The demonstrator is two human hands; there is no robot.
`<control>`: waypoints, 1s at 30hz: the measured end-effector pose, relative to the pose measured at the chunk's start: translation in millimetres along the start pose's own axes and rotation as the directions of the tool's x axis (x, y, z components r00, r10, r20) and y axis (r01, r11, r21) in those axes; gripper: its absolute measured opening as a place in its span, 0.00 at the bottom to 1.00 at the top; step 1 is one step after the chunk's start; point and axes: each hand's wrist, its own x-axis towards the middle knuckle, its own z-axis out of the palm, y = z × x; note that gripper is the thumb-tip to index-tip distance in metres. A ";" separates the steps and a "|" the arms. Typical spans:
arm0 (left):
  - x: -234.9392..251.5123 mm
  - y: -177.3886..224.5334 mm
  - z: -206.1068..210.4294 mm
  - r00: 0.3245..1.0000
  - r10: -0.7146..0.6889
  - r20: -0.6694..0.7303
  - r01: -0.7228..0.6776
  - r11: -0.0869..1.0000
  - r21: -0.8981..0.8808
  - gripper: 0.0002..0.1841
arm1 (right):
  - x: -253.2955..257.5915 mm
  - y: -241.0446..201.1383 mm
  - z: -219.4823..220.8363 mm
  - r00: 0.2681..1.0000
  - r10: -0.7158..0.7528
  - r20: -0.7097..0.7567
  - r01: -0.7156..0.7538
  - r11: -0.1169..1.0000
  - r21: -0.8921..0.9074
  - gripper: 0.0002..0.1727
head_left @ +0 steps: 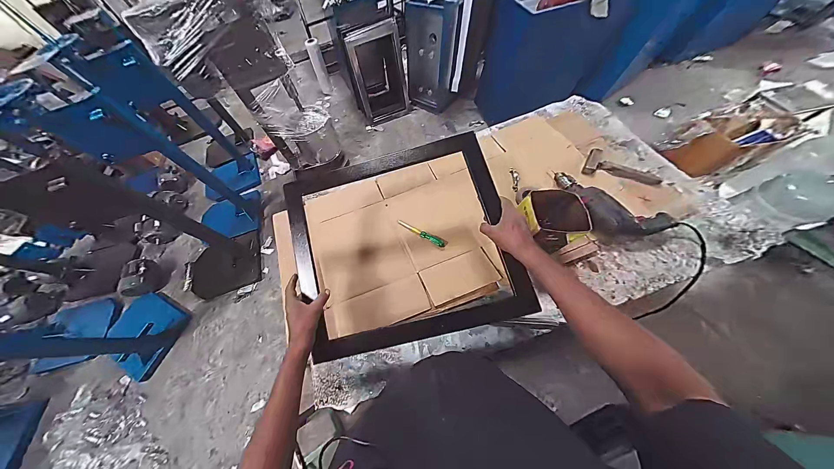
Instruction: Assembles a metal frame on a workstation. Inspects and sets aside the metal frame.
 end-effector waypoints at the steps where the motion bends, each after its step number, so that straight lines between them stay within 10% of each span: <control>1: 6.4 0.0 4.3 1.000 -0.013 -0.001 0.013 0.999 0.033 0.59 | 6.6 -0.2 4.5 1.000 0.012 0.021 -0.012 1.000 0.010 0.42; 8: 25.8 -12.6 43.9 0.989 -0.140 -0.046 0.146 0.975 0.168 0.60 | 78.0 6.9 35.0 0.980 0.084 0.181 -0.063 0.991 -0.114 0.40; 13: 26.9 14.2 65.7 0.998 0.044 -0.046 -0.017 0.874 0.486 0.61 | 111.7 17.5 55.9 0.974 -0.149 0.168 0.175 0.972 -0.154 0.47; 23: -95.3 -61.2 110.5 0.931 0.245 0.271 -0.350 0.390 0.852 0.49 | -10.6 122.4 76.9 0.887 -0.394 0.243 0.457 0.828 -0.325 0.50; 26: -143.1 -58.5 114.3 0.834 0.248 0.493 -0.544 0.523 0.657 0.44 | -46.1 130.6 75.5 0.844 -0.437 0.311 0.521 0.807 -0.279 0.54; 30: -185.0 -49.3 104.9 0.507 0.474 0.720 -0.748 0.657 0.094 0.18 | -63.4 145.1 75.0 0.804 -0.492 0.335 0.569 0.800 -0.190 0.53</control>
